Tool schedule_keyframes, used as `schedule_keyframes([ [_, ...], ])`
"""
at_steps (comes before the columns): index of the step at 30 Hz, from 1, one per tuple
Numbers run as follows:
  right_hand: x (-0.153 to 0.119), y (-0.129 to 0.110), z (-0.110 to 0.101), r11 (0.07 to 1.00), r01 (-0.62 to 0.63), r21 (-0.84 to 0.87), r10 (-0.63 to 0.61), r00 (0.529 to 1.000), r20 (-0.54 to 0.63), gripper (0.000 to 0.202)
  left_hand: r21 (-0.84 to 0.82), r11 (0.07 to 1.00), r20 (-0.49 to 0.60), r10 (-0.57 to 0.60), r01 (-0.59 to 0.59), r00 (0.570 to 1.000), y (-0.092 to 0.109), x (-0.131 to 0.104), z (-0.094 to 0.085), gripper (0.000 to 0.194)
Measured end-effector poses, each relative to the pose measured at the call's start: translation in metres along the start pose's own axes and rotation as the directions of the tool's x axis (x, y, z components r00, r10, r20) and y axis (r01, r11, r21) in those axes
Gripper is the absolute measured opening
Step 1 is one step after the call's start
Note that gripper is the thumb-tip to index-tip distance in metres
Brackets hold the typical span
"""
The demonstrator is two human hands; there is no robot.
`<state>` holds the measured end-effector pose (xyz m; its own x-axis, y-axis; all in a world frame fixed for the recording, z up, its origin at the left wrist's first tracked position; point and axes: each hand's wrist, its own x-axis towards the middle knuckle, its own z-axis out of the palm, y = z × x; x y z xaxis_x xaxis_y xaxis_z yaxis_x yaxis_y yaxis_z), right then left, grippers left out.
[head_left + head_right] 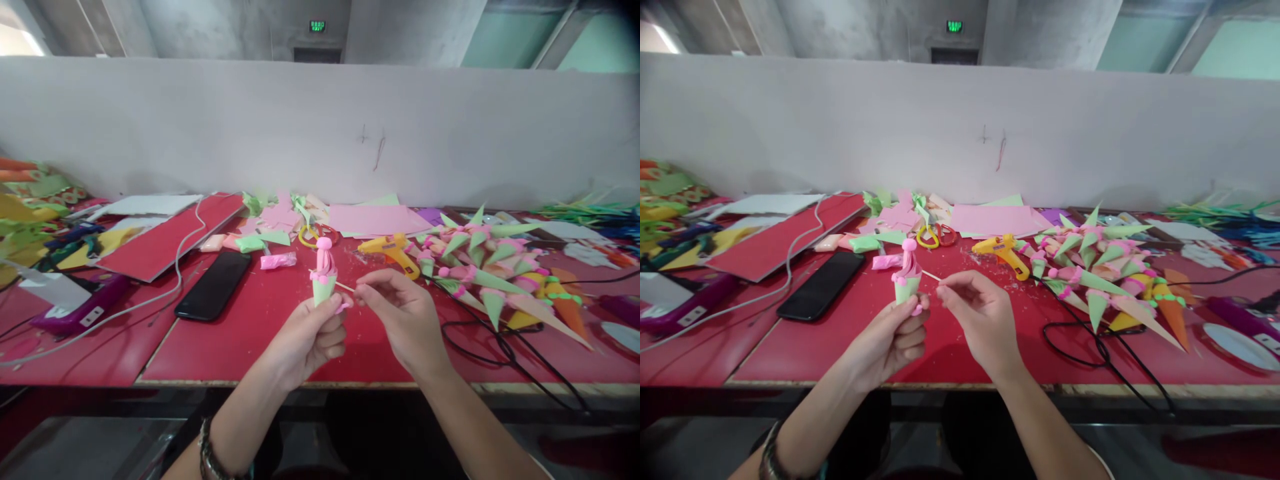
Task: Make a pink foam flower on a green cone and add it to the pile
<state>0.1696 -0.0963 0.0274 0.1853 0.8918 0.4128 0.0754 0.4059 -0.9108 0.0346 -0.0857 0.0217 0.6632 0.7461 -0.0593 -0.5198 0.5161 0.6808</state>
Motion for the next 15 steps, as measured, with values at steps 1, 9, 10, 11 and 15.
schedule_keyframes([
  [1, 0.0004, 0.0006, 0.0, 1.0, 0.0, 0.001, 0.0, 1.0, -0.008, 0.004, -0.008, 1.0, 0.001, -0.004, 0.004, 1.0, 0.0002, -0.0002, 0.0005, 0.015],
  [9, 0.0001, 0.0055, -0.0005, 0.997, 0.027, 0.066, -0.027, 1.0, 0.01, 0.01, -0.037, 0.998, 0.055, -0.055, 0.057, 0.997, 0.0021, -0.0014, -0.0003, 0.01],
  [10, 0.0, 0.0061, -0.0005, 0.997, 0.031, 0.074, -0.031, 0.999, 0.006, 0.011, -0.032, 0.997, 0.06, -0.068, 0.07, 0.996, 0.0019, -0.0015, -0.0003, 0.012],
  [11, 0.0, 0.0066, -0.0005, 0.996, 0.034, 0.079, -0.034, 0.999, -0.001, 0.011, -0.026, 0.996, 0.062, -0.079, 0.08, 0.995, 0.0016, -0.0015, -0.0003, 0.013],
  [15, 0.0002, 0.0063, 0.0005, 0.993, 0.029, 0.114, -0.021, 0.997, -0.071, 0.008, -0.011, 0.994, 0.066, -0.108, 0.109, 0.992, -0.0001, -0.0004, 0.0004, 0.018],
])
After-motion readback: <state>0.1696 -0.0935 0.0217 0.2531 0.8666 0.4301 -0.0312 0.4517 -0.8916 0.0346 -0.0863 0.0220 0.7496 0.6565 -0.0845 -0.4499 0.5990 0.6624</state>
